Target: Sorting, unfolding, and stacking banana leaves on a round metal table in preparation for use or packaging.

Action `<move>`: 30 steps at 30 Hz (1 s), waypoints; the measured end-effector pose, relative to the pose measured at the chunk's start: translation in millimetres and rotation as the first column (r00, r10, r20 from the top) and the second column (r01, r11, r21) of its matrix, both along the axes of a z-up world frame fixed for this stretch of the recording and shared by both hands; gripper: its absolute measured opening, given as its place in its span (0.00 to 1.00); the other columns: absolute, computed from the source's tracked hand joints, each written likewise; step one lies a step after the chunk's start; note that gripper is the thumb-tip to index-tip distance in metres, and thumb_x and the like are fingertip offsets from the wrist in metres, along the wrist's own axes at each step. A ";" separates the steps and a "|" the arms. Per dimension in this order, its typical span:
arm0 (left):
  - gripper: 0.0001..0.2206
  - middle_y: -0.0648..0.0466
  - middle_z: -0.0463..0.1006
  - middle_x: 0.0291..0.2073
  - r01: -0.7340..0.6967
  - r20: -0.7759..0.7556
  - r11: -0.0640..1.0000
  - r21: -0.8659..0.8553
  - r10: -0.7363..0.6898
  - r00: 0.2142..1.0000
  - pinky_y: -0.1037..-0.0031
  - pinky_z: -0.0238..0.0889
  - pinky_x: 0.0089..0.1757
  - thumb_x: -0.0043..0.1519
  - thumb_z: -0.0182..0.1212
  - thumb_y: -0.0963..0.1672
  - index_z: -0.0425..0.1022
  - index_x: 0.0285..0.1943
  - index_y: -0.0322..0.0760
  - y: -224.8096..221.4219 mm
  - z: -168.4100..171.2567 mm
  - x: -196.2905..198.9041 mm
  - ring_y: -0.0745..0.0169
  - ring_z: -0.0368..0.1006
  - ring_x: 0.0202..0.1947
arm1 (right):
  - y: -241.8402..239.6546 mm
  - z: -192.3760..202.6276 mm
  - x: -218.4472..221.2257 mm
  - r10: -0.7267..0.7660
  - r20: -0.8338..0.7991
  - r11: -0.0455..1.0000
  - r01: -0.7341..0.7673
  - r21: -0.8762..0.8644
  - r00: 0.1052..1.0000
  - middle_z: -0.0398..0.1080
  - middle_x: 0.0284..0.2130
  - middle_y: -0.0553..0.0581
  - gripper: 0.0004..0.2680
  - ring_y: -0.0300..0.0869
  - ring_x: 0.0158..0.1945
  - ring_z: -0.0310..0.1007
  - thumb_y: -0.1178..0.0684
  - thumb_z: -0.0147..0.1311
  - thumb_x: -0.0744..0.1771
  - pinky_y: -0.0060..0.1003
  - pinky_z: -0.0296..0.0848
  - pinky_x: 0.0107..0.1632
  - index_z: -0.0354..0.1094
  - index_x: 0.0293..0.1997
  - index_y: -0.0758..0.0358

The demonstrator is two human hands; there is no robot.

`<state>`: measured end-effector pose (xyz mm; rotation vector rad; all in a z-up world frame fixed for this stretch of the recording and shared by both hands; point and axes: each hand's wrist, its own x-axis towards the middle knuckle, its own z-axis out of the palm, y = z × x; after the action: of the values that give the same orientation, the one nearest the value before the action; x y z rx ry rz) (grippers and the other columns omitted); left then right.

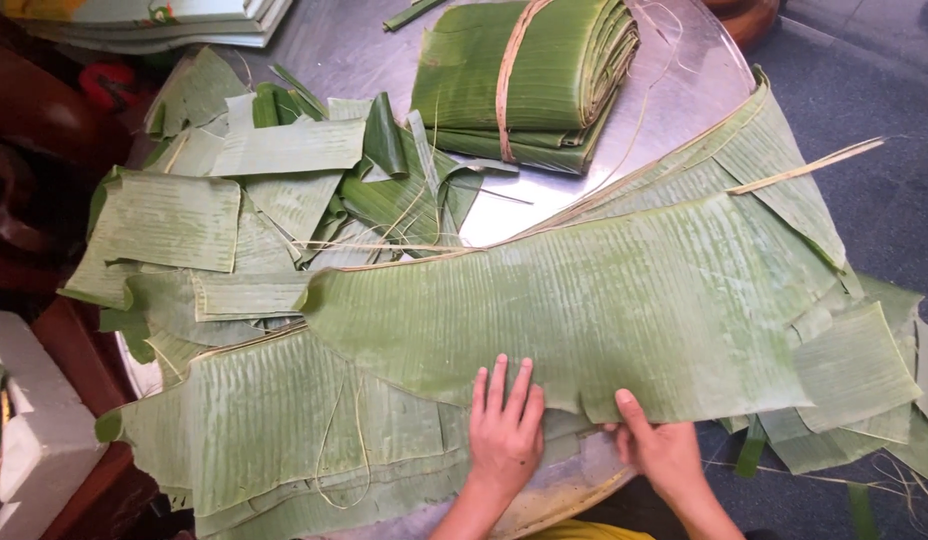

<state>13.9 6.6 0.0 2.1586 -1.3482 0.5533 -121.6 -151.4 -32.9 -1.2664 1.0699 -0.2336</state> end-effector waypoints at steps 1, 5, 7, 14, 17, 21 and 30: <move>0.12 0.41 0.76 0.59 -0.008 0.038 1.000 -0.020 0.009 0.999 0.39 0.63 0.58 0.67 0.43 0.38 0.76 0.45 0.29 3.0 3.7 4.4 0.27 0.70 0.60 | -5.6 1.3 -1.8 0.037 0.017 0.997 -0.036 -0.063 0.999 0.61 0.02 0.61 0.22 0.44 0.07 0.58 0.46 0.53 0.68 0.37 0.60 0.20 0.65 0.12 0.69; 0.06 0.37 0.78 0.55 0.101 0.117 0.993 -0.053 -0.094 0.989 0.38 0.63 0.59 0.68 0.50 0.37 0.73 0.42 0.27 27.8 23.4 23.2 0.25 0.73 0.58 | -37.0 3.7 -14.7 0.023 0.063 0.998 -0.020 -0.054 0.998 0.56 0.02 0.56 0.23 0.40 0.07 0.45 0.50 0.58 0.66 0.34 0.43 0.16 0.59 0.05 0.63; 0.07 0.34 0.78 0.54 0.182 0.112 0.982 -0.049 -0.176 0.978 0.40 0.66 0.58 0.67 0.49 0.37 0.71 0.37 0.26 42.7 27.8 23.2 0.24 0.73 0.57 | -48.1 1.2 -30.0 0.062 0.140 0.985 -0.038 -0.168 0.988 0.69 0.13 0.58 0.14 0.41 0.16 0.58 0.55 0.58 0.66 0.34 0.59 0.27 0.69 0.16 0.67; 0.13 0.32 0.78 0.53 0.379 0.121 0.924 0.043 -0.381 0.916 0.43 0.71 0.57 0.67 0.36 0.37 0.59 0.27 0.34 84.4 24.0 24.1 0.23 0.75 0.55 | -124.7 -54.5 -58.5 -0.386 0.206 0.913 0.405 -0.053 0.899 0.68 0.32 0.52 0.06 0.34 0.24 0.64 0.55 0.59 0.68 0.26 0.63 0.22 0.64 0.44 0.60; 0.12 0.34 0.81 0.55 0.530 -0.049 0.798 0.288 -0.540 0.840 0.34 0.55 0.62 0.71 0.56 0.47 0.72 0.36 0.37 112.0 -0.2 23.0 0.25 0.72 0.61 | -152.1 14.1 -34.8 -0.303 -0.293 0.757 0.042 -0.652 0.907 0.75 0.41 0.58 0.08 0.47 0.42 0.73 0.52 0.60 0.71 0.47 0.69 0.49 0.71 0.56 0.57; 0.12 0.45 0.80 0.39 0.590 -0.015 0.805 0.064 -0.591 0.807 0.43 0.69 0.57 0.72 0.52 0.39 0.69 0.32 0.36 69.0 30.6 25.5 0.44 0.78 0.44 | -133.3 62.7 12.7 -0.385 -0.095 0.035 -0.088 -0.995 0.918 0.67 0.55 0.72 0.20 0.58 0.56 0.66 0.63 0.59 0.67 0.51 0.70 0.44 0.68 0.69 0.77; 0.05 0.43 0.67 0.31 0.069 -0.217 0.988 0.137 -0.038 0.975 0.52 0.55 0.41 0.60 0.56 0.42 0.66 0.35 0.35 -67.2 19.9 45.1 0.40 0.61 0.35 | -92.0 37.7 160.0 0.150 -0.511 0.014 -0.519 -0.855 0.846 0.44 0.76 0.64 0.23 0.57 0.80 0.34 0.45 0.31 0.71 0.57 0.33 0.78 0.45 0.76 0.65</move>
<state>59.0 -60.6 19.9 2.2153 -1.3575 0.2001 38.4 -243.4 4.9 -2.9220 0.6737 -0.4456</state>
